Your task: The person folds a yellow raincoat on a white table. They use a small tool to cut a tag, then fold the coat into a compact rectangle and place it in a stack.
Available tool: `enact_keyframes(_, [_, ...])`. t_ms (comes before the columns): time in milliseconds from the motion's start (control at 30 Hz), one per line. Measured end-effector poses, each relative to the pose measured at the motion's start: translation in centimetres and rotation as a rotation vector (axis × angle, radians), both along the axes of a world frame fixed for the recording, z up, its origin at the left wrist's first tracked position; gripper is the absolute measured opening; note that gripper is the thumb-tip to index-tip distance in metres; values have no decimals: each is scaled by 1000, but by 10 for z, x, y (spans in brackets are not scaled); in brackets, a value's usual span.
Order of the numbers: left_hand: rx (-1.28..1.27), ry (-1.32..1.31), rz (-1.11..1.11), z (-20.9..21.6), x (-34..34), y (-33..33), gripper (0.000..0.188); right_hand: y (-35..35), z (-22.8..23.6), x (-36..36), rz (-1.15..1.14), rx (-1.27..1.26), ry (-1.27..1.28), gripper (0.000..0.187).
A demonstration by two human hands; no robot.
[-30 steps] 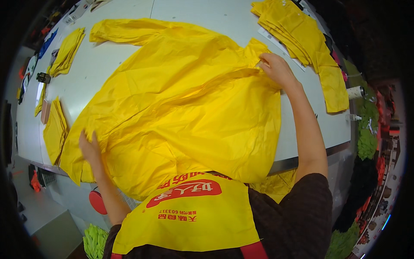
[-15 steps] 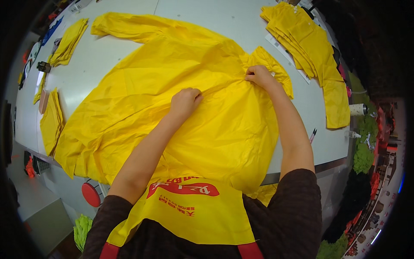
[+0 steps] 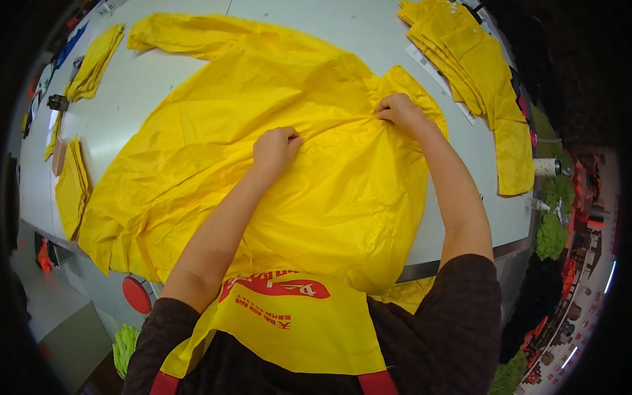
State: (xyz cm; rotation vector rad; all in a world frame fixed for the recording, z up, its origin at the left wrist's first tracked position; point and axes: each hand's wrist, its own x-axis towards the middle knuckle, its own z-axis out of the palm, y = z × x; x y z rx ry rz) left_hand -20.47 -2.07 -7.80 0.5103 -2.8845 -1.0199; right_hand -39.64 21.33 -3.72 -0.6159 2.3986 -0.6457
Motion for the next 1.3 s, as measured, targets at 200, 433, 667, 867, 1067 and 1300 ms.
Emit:
enact_keyframes(200, [171,-193,-27,1,-23,-15,20,1,-10,-19,43,-2,-75,10])
enact_keyframes(433, [345,-281,-129,-9,-39,-34,20,-2,-15,-32,41,81,-133,9])
enact_keyframes(667, [281,-374,-160,4,-47,-35,21,1,-18,-46,14,109,-226,16])
enact_keyframes(867, [159,-128,-120,-12,-23,-30,29,-40,-11,12,106,348,506,24])
enact_keyframes(1067, [-78,-24,-130,-9,61,-51,18,-76,-71,152,61,189,805,65])
enact_keyframes(1300, [-276,229,-31,9,201,-129,13,-28,-81,95,49,167,800,72])
